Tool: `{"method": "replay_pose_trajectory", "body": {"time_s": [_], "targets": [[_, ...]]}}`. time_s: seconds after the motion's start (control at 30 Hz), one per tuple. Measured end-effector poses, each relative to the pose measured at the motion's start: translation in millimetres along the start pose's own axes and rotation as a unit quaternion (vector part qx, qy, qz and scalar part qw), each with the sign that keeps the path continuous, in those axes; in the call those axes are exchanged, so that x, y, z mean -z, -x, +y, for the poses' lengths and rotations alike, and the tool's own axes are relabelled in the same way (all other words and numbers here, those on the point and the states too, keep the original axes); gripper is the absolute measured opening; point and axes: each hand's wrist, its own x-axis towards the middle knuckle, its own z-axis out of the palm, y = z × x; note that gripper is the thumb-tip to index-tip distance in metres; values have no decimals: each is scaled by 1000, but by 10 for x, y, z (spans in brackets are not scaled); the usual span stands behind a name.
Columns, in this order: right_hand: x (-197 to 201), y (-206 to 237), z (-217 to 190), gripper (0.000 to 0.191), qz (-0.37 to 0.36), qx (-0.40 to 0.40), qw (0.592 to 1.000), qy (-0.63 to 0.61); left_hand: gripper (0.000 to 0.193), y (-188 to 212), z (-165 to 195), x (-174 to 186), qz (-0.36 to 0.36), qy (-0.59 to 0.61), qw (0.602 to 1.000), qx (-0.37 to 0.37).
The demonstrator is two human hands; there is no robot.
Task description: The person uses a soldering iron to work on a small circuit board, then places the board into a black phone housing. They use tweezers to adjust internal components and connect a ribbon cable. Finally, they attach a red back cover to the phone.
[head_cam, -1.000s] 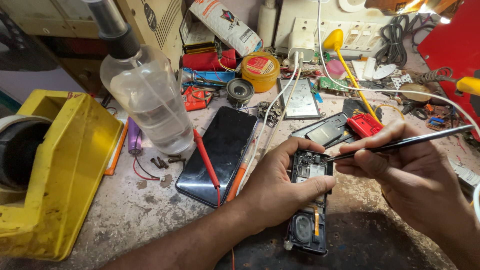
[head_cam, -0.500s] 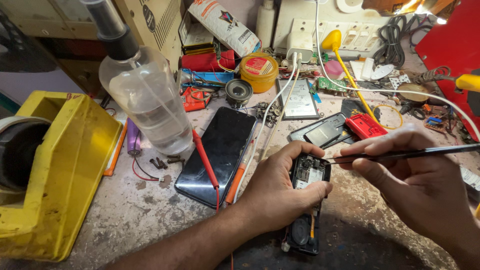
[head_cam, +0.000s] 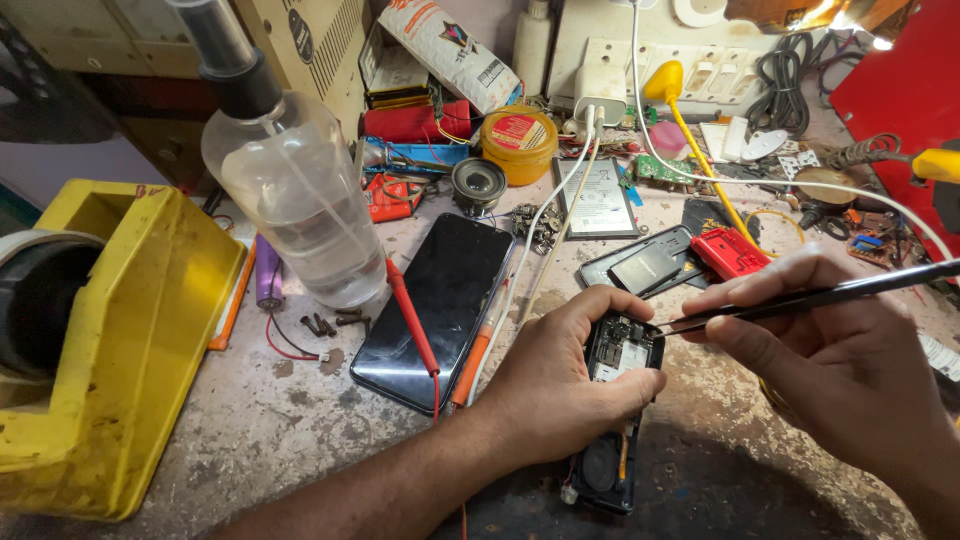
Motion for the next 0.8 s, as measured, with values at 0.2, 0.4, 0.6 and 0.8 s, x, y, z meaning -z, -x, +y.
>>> {"method": "replay_pose_trajectory", "body": {"time_s": [0.2,0.4,0.6,0.8], "targets": [[24,32,19,19,-30,-12,999,5,45,8,9,14,4,-53,998,-39],[63,25,-9,20,-66,8,998,-3,45,16,12,18,-4,-48,998,-34],[77,17,-35,19,-69,15,998,6,44,24,21,16,-15,-34,999,-39],[10,2,-90,17,-4,12,1000,19,44,13,-25,27,-37,-3,999,-16]]}}
